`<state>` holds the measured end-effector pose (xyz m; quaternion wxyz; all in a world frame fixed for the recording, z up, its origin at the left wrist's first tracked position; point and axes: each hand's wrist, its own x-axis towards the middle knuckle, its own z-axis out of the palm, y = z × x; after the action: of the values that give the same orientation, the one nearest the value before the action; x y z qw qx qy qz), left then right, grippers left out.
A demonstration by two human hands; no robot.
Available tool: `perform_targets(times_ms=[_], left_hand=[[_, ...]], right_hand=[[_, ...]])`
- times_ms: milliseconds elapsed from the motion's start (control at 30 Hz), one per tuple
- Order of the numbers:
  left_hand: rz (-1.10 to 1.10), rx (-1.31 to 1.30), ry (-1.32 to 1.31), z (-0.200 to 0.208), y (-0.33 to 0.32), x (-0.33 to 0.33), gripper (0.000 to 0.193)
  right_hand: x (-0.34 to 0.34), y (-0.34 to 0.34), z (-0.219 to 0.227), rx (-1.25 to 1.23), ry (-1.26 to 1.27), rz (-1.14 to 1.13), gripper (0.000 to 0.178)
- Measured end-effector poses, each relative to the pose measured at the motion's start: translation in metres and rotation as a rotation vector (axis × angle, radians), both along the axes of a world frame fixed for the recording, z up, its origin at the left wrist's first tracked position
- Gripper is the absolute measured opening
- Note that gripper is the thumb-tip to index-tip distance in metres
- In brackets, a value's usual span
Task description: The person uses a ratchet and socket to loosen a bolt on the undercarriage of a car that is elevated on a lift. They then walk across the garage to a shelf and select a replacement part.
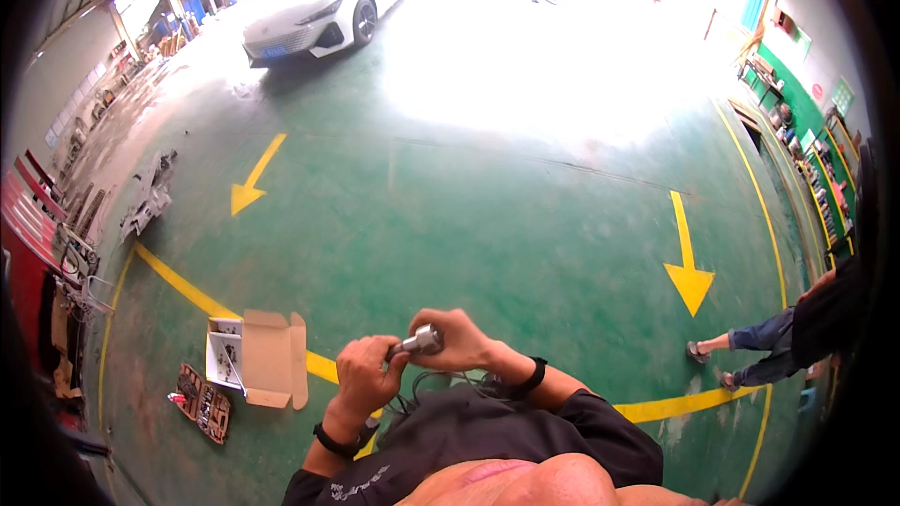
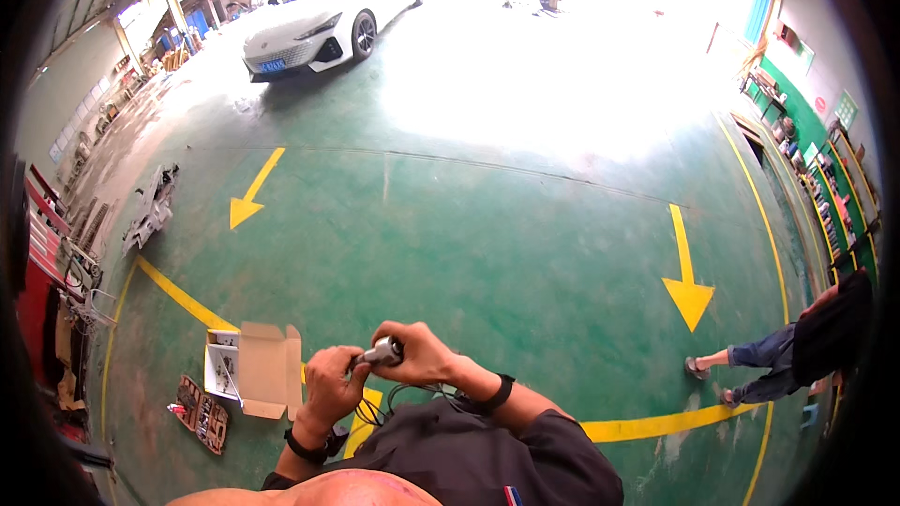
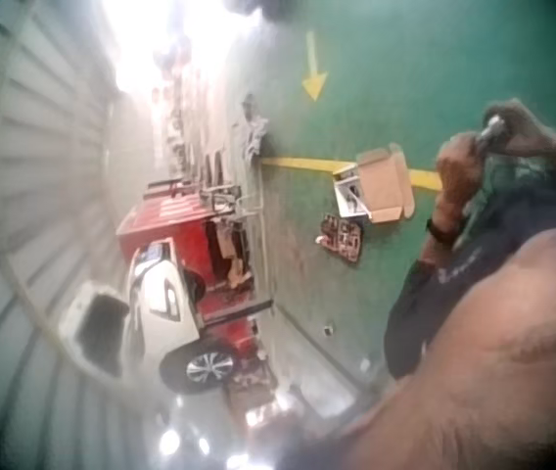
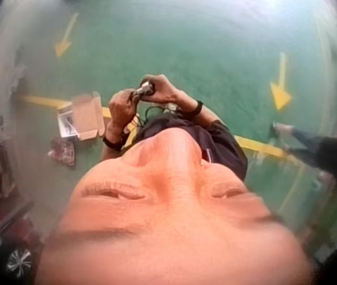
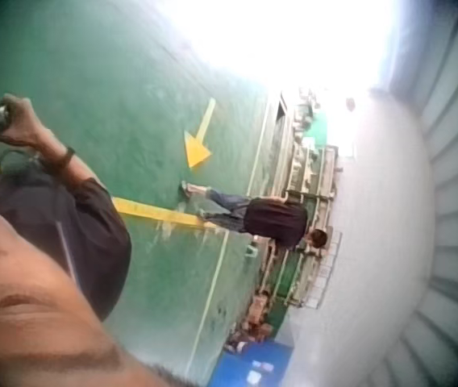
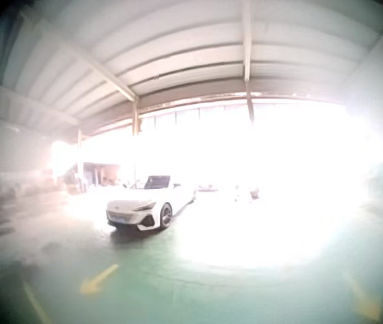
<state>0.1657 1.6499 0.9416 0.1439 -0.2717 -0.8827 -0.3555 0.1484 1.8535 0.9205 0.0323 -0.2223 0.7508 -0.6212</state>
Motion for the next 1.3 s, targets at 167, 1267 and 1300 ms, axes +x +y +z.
perform_targets(times_ms=[167,1267,1300], left_hand=[[-0.135,0.069,0.098,-0.008,-0.001,-0.006,0.023],[-1.392,-0.112,-1.41,-0.053,0.379,0.375,0.03],[-1.404,-0.136,-1.396,-0.052,0.393,0.39,0.03]], right_hand=[[0.049,0.027,0.01,0.048,0.051,-0.262,0.031],[0.664,0.167,-0.004,-0.236,-0.016,-1.832,0.026],[0.68,0.176,-0.004,-0.241,-0.021,-1.851,0.026]])
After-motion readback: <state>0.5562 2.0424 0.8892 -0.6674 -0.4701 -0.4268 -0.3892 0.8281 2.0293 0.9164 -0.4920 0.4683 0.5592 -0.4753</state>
